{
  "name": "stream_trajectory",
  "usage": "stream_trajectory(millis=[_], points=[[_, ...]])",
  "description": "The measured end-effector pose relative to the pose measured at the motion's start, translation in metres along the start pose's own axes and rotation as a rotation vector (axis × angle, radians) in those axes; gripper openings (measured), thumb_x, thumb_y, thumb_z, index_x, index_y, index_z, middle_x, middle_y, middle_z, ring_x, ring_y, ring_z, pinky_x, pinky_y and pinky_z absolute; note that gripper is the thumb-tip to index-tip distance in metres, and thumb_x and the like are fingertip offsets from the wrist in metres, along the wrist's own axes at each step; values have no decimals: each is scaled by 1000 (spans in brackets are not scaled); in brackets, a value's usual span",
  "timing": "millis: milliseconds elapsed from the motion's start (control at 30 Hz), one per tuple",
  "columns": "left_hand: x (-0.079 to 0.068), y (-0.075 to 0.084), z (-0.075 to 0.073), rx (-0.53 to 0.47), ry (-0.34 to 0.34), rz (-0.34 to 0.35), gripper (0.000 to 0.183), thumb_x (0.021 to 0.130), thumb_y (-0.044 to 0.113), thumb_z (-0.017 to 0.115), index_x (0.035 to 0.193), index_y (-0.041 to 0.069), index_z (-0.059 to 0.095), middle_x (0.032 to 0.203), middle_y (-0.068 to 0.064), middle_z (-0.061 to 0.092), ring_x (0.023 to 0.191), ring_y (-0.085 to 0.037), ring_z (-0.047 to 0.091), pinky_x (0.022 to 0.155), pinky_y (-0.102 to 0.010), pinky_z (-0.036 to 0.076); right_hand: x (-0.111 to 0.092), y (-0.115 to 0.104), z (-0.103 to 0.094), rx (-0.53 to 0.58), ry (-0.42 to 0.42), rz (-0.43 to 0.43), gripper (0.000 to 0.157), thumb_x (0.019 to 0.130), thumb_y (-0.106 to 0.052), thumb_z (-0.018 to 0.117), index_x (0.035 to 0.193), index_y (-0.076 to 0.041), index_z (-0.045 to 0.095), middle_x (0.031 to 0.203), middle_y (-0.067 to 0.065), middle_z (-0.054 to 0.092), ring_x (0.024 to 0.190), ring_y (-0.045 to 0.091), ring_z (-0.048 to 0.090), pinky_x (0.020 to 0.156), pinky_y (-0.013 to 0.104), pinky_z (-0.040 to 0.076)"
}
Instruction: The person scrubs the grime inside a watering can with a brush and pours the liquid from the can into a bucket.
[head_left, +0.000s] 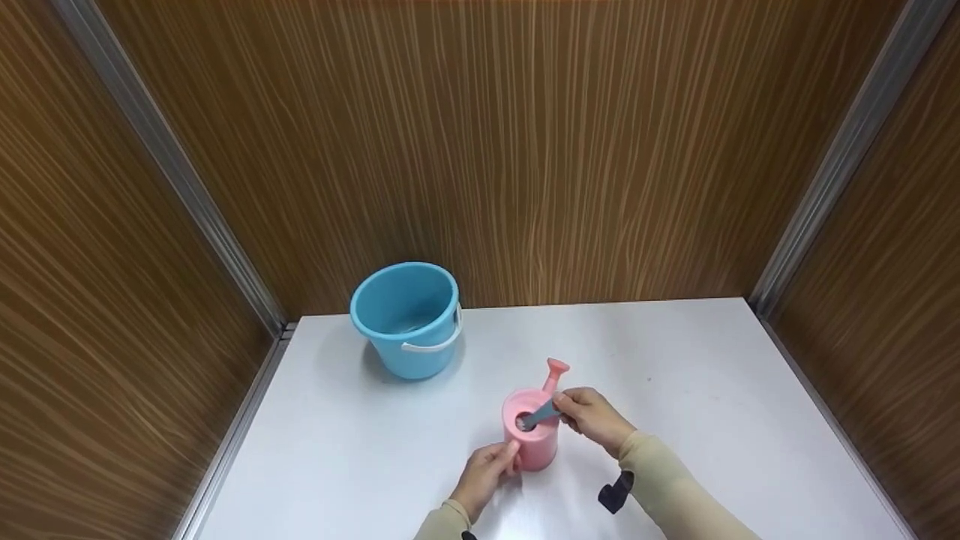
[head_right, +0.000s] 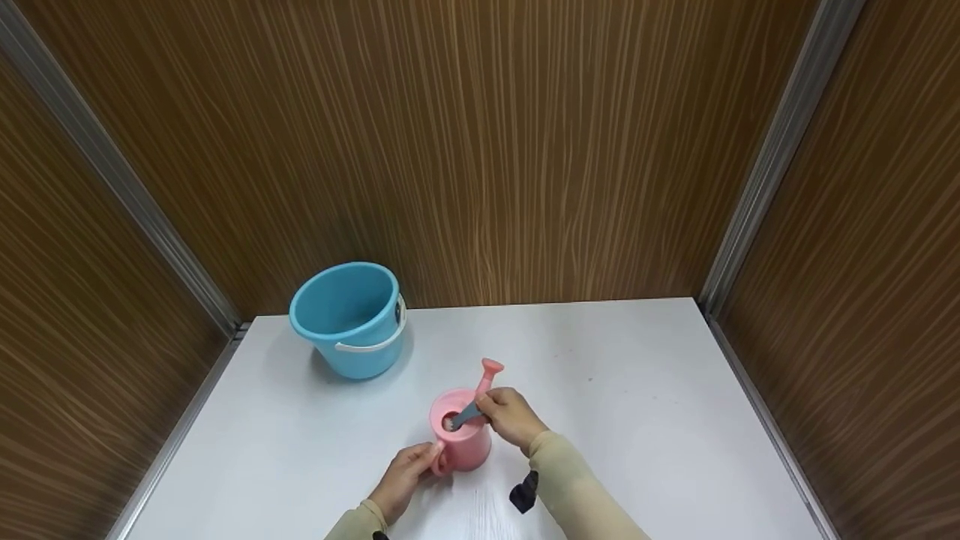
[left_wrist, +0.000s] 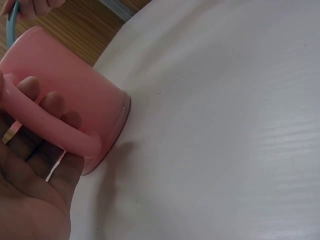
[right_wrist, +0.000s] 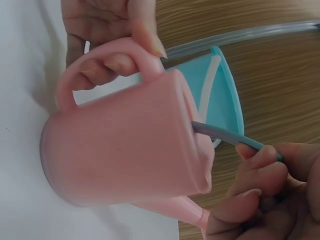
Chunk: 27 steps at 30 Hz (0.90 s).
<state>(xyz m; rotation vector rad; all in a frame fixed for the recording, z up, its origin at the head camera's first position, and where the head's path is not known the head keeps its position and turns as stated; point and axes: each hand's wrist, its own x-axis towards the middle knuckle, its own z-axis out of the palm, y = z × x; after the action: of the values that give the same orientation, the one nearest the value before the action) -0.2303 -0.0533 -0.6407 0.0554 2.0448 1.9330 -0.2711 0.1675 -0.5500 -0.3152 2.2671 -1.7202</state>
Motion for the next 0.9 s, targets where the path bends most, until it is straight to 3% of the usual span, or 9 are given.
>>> stream_trajectory(millis=[133, 300, 500, 900], points=[[-2, 1, 2, -7, 2, 5, 61, 93, 54, 51, 80, -5, 56, 84, -2, 61, 81, -19, 53, 76, -37, 43, 2, 1, 12, -92, 3, -37, 33, 102, -19, 48, 87, 6, 64, 65, -2, 48, 59, 9, 42, 54, 23, 35], [-4, 1, 7, -12, -6, 4, 64, 94, 53, 52, 84, -10, 55, 87, -4, 62, 82, -18, 55, 79, -37, 43, 2, 4, 19, -157, 36, -50, 31, 100, -20, 51, 85, 3, 65, 64, -2, 48, 59, 10, 41, 54, 25, 34], [-4, 0, 9, -19, -5, 28, 63, 95, 50, 52, 81, -12, 54, 86, -1, 62, 86, -22, 57, 82, -39, 44, 2, 8, 16, -111, 18, -15, 35, 100, -26, 52, 86, 3, 65, 63, -2, 47, 58, 10, 41, 53, 24, 35], [-5, 1, 8, -19, -4, -1, 66, 94, 52, 52, 84, -13, 54, 88, -1, 64, 86, -23, 57, 80, -38, 44, -2, 11, 10, 57, -3, 7, 37, 102, -24, 49, 94, 10, 63, 62, -2, 45, 56, 11, 39, 52, 23, 33]])
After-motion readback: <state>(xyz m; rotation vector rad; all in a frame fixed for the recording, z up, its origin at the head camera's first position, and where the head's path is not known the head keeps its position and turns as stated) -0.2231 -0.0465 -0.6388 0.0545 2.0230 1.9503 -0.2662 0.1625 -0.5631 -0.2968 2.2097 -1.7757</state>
